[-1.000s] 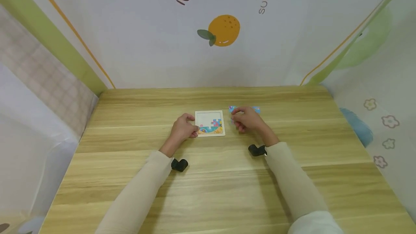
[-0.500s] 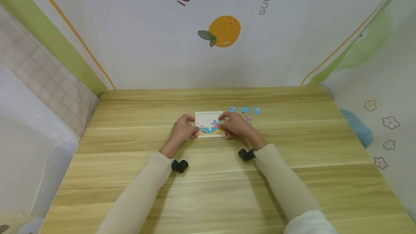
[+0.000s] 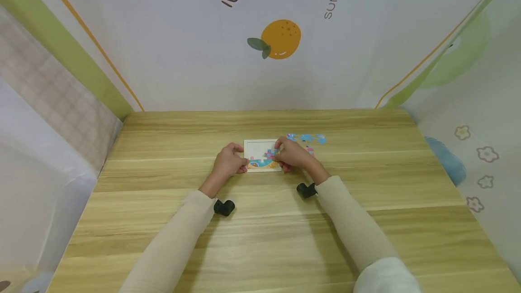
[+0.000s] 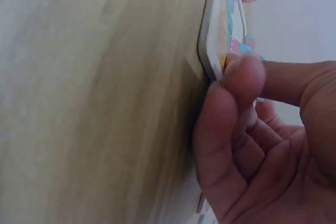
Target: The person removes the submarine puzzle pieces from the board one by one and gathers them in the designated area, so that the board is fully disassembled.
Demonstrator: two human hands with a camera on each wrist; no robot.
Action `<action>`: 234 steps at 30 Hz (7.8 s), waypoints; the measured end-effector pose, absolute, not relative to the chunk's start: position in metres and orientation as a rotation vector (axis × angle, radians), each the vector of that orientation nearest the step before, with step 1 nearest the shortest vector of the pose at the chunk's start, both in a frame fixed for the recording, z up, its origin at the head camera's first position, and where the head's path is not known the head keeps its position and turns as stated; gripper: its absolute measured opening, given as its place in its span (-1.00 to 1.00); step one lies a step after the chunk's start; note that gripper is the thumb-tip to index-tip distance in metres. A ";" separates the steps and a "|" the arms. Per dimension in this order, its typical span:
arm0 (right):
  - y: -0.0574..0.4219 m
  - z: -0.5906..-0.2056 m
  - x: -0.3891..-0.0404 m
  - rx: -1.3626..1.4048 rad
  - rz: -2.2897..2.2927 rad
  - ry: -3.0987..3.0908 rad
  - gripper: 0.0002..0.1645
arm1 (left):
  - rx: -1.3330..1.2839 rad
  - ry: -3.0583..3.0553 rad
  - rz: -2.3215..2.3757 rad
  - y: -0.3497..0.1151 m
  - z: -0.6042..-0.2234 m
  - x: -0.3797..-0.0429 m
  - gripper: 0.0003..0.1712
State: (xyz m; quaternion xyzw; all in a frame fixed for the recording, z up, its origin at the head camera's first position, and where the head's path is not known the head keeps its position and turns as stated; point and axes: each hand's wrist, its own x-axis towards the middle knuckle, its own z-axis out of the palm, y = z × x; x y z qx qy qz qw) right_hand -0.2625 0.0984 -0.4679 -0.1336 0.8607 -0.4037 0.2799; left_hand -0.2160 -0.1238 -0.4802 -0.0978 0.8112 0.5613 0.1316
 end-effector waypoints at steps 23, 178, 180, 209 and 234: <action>0.184 -0.453 -0.272 -0.261 -1.410 2.352 -0.67 | -0.286 2.368 1.612 -0.124 -0.479 -0.215 -0.57; 0.114 -0.463 -0.239 -0.346 -1.254 2.246 -0.72 | -0.271 2.383 1.661 -0.124 -0.480 -0.213 -0.65; 0.105 -0.464 -0.239 -0.357 -1.256 2.237 -0.73 | -0.271 2.383 1.663 -0.124 -0.479 -0.212 -0.65; 0.088 -0.467 -0.247 -0.481 -1.020 2.258 -0.76 | -0.249 2.393 1.627 -0.123 -0.481 -0.215 -0.67; 0.208 -0.469 -0.236 -0.174 -1.294 2.153 -0.77 | -0.233 2.401 1.661 -0.126 -0.483 -0.213 -0.67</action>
